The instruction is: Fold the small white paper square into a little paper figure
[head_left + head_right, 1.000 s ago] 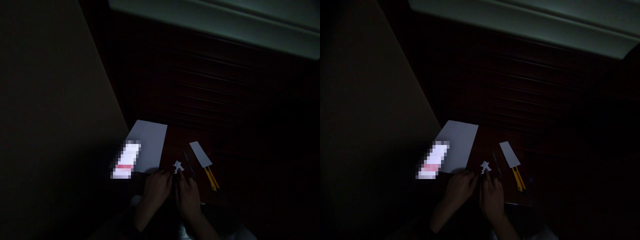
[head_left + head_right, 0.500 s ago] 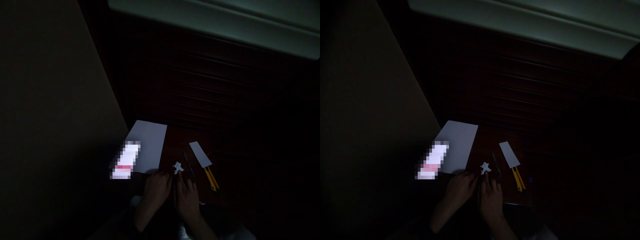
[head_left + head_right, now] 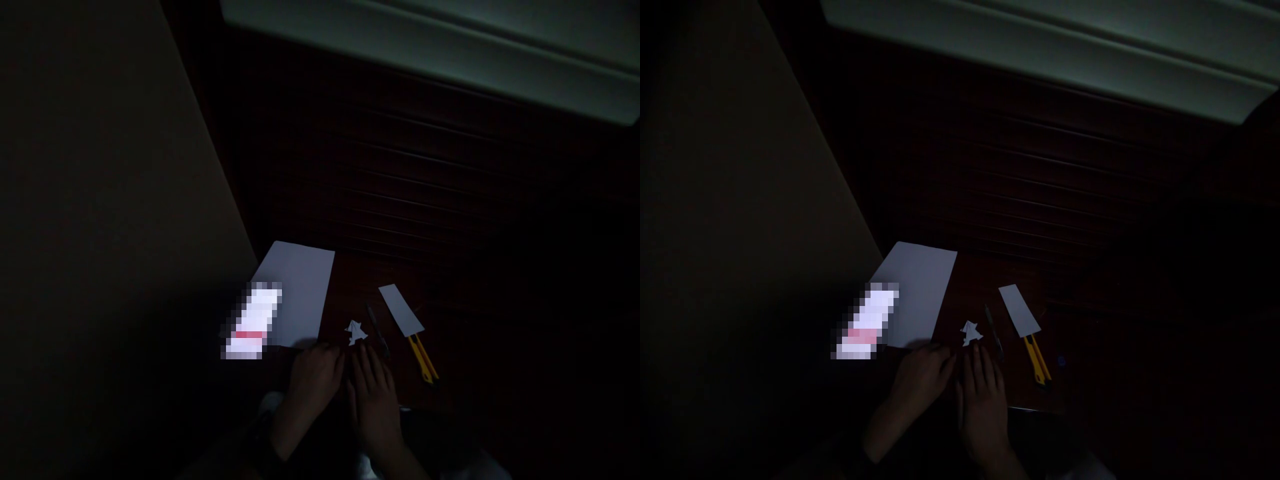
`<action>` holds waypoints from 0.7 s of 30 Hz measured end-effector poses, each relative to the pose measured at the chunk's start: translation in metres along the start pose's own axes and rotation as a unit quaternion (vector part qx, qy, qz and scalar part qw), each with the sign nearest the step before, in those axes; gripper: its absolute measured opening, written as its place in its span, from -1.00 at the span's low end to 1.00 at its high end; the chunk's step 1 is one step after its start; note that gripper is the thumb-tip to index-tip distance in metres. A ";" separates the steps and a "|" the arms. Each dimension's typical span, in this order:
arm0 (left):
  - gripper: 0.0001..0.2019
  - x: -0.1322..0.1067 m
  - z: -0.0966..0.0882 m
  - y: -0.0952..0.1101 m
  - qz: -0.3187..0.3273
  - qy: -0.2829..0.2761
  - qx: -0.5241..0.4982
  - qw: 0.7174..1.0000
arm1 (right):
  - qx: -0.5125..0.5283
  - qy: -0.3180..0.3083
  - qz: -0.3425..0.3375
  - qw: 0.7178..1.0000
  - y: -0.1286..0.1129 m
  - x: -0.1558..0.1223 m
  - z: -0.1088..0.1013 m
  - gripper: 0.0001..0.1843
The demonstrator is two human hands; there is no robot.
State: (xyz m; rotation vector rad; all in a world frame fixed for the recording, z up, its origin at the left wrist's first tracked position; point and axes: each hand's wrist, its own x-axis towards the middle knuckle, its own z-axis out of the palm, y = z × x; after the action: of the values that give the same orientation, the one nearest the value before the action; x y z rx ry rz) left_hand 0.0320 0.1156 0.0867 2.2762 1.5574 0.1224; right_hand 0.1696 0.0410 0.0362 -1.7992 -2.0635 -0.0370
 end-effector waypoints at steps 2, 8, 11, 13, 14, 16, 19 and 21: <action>-0.67 0.000 0.000 -0.001 0.001 -0.005 0.003 1.000 | 0.051 0.011 0.030 0.998 0.003 0.001 -0.005 -0.60; -0.65 -0.002 0.004 -0.003 0.005 -0.040 0.023 0.999 | 0.225 -0.047 0.249 0.941 0.020 0.047 -0.017 -0.60; -0.64 -0.003 0.006 -0.005 0.009 -0.042 0.031 0.999 | 0.319 -0.092 0.305 0.892 0.025 0.070 -0.011 -0.61; -0.64 -0.004 0.007 -0.006 0.013 -0.041 0.034 0.998 | 0.341 -0.110 0.321 0.877 0.026 0.076 -0.003 -0.51; -0.64 -0.004 0.007 -0.007 0.013 -0.042 0.034 0.998 | 0.348 -0.116 0.327 0.871 0.026 0.077 0.000 -0.49; -0.64 -0.005 0.007 -0.008 0.013 -0.045 0.031 0.998 | 0.361 -0.124 0.336 0.861 0.026 0.076 0.006 -0.49; -0.64 -0.005 0.007 -0.008 0.010 -0.047 0.024 0.999 | 0.367 -0.131 0.337 0.857 0.027 0.075 0.008 -0.50; -0.64 -0.005 0.007 -0.007 0.011 -0.048 0.025 0.998 | 0.358 -0.127 0.332 0.864 0.028 0.075 0.006 -0.52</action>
State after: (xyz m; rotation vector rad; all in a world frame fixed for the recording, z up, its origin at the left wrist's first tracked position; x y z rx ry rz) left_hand 0.0255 0.1111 0.0785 2.3030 1.5027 -0.0188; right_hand 0.1880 0.1188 0.0471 -1.9260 -1.1970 1.0564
